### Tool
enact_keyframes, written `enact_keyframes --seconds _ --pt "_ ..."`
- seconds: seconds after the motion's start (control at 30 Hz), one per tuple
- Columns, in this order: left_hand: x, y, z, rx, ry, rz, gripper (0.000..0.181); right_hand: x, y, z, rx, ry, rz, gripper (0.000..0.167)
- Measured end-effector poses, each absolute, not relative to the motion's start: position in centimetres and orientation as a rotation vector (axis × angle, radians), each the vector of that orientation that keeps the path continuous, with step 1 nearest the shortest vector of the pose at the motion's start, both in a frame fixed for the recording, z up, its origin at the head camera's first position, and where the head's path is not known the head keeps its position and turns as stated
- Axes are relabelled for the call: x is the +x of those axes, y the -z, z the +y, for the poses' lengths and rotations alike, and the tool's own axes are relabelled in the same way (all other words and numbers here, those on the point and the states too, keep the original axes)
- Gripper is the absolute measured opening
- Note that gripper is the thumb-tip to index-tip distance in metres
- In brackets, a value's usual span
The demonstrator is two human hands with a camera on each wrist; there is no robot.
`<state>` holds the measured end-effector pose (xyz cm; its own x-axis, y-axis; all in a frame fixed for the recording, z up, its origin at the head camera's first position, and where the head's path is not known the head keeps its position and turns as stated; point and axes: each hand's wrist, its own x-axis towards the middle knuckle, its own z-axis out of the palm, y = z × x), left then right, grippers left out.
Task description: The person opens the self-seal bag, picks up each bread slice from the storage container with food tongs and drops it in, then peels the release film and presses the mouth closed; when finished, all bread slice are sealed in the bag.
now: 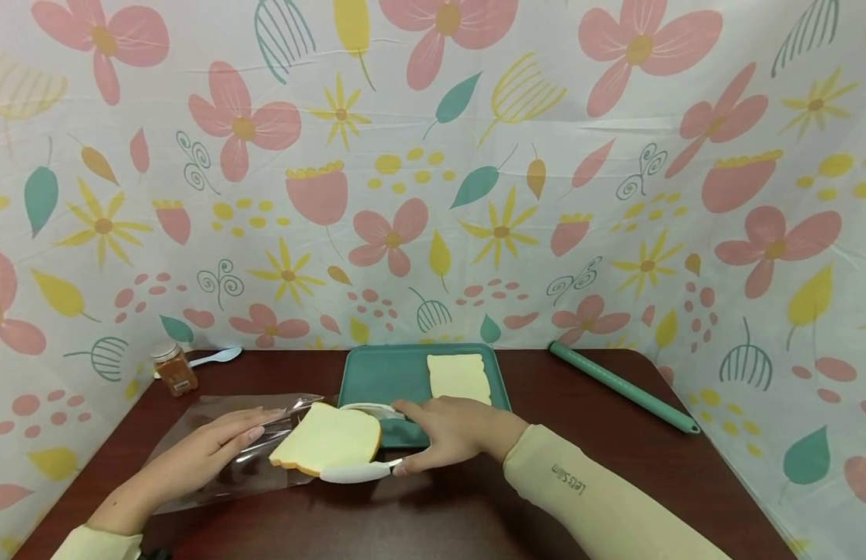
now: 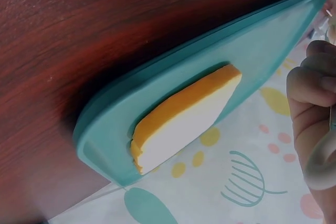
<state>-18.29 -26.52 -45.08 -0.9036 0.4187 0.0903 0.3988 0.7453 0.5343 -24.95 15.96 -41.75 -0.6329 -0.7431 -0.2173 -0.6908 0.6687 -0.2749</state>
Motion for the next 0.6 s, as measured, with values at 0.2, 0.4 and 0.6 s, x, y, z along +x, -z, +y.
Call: enact_keyframes --seconds 0.2,0.4,0.6 --pt "-18.19 44.84 -26.55 0.724 -0.859 2.906 0.041 -24.94 41.71 16.09 -1.134 0.252 2.569 0.103" --pt "-18.18 44.82 -26.36 0.752 -0.878 2.896 0.041 -24.77 41.81 15.91 -1.154 0.205 2.586 0.107" --pt "-18.24 45.00 -26.15 0.756 -0.867 2.920 0.040 -24.52 41.61 15.43 -1.198 0.098 2.595 0.105"
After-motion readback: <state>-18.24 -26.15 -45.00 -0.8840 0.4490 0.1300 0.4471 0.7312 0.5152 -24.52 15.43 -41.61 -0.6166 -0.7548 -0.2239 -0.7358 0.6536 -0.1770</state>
